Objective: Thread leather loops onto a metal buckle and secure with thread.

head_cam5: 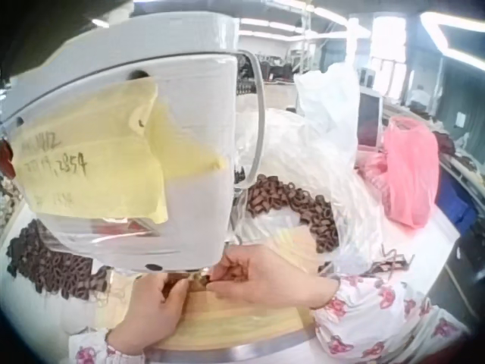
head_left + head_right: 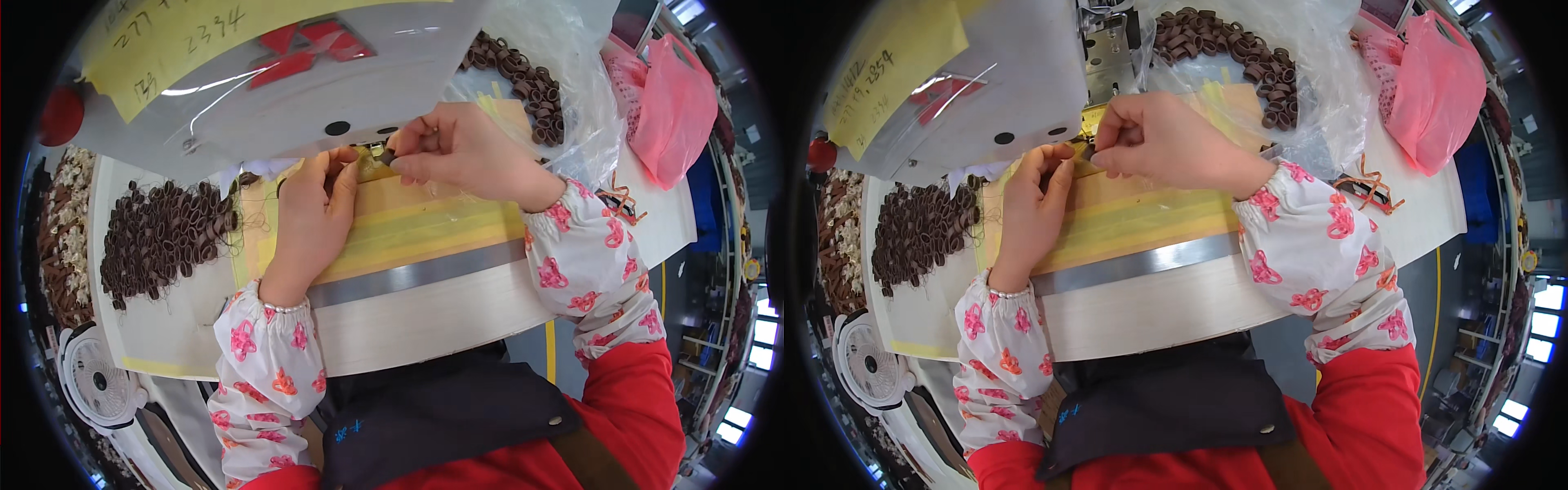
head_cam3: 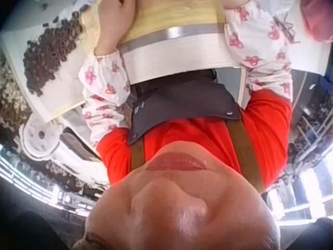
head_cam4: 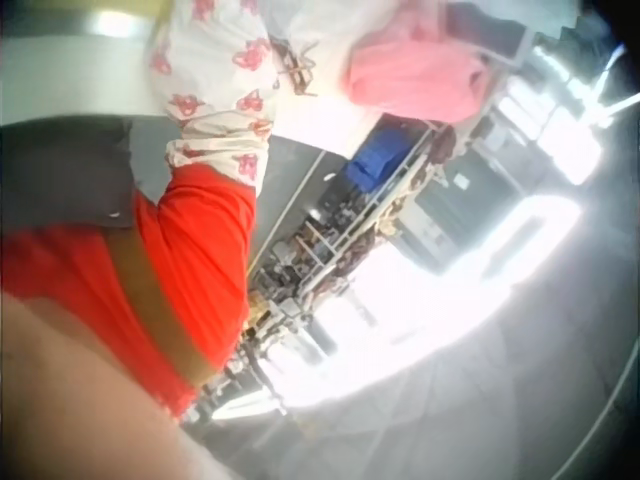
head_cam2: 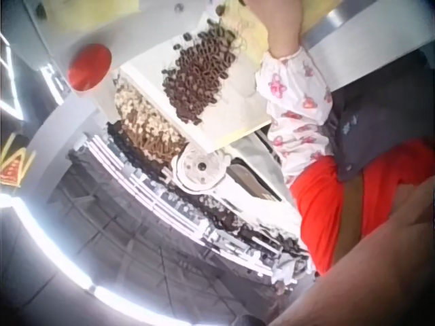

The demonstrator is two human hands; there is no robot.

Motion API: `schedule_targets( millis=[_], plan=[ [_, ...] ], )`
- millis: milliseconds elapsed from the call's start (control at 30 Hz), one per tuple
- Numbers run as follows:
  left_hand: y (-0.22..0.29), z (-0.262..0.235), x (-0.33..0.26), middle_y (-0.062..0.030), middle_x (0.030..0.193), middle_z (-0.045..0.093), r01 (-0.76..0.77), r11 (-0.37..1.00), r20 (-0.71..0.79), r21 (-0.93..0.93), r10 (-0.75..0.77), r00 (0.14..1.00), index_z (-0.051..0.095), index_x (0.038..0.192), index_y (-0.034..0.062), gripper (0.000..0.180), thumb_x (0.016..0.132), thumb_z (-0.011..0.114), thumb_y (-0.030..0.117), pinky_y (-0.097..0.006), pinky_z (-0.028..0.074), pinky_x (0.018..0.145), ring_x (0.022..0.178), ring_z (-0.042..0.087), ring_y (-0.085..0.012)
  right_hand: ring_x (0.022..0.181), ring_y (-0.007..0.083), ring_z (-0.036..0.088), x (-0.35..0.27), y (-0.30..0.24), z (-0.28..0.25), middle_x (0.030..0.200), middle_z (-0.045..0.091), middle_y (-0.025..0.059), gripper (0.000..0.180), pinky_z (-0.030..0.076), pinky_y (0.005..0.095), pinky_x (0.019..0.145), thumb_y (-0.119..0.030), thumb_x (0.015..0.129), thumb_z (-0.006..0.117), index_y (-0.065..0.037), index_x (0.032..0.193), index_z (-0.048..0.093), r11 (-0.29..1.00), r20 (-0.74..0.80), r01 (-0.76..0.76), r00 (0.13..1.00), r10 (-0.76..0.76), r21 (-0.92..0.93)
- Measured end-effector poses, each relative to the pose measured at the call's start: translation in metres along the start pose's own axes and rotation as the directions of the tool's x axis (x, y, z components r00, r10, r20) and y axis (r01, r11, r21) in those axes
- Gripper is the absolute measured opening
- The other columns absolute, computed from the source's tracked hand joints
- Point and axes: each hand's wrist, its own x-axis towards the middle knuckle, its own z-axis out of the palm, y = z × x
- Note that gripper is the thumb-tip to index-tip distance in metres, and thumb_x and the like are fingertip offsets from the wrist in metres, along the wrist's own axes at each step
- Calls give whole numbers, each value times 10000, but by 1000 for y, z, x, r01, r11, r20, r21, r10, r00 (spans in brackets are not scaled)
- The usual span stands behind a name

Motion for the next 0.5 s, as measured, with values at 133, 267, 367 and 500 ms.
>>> schedule_targets(
  millis=[133,267,367,500],
  plan=[
    [2,-6,-1,-22,685,522,58,964,131,-260,-25,991,569,950,-19,162,812,583,66,-211,374,520,588,465,-59,638,95,587,3,7,13,745,590,49,146,479,210,562,-73,801,621,39,864,551,973,64,-186,982,179,133],
    [3,-12,-2,-5,684,513,95,968,182,-230,-53,982,580,917,-8,155,776,622,41,-199,383,542,594,460,-56,638,91,586,5,10,17,763,587,47,160,492,207,573,-64,809,617,36,908,541,959,129,-240,967,221,151],
    [1,-10,-2,-2,686,523,78,984,162,-160,-52,985,593,900,-2,149,760,634,30,-203,393,557,599,463,-58,647,86,581,4,11,18,766,587,41,165,493,210,591,-50,796,626,30,914,543,965,140,-222,969,202,141],
    [-3,-6,-2,-9,685,539,76,974,110,-215,-53,993,601,913,-4,160,761,632,35,-211,398,560,597,464,-62,704,91,583,1,23,27,800,587,43,175,492,209,621,-33,779,633,27,914,540,1000,4,-22,1000,21,9]
  ],
)
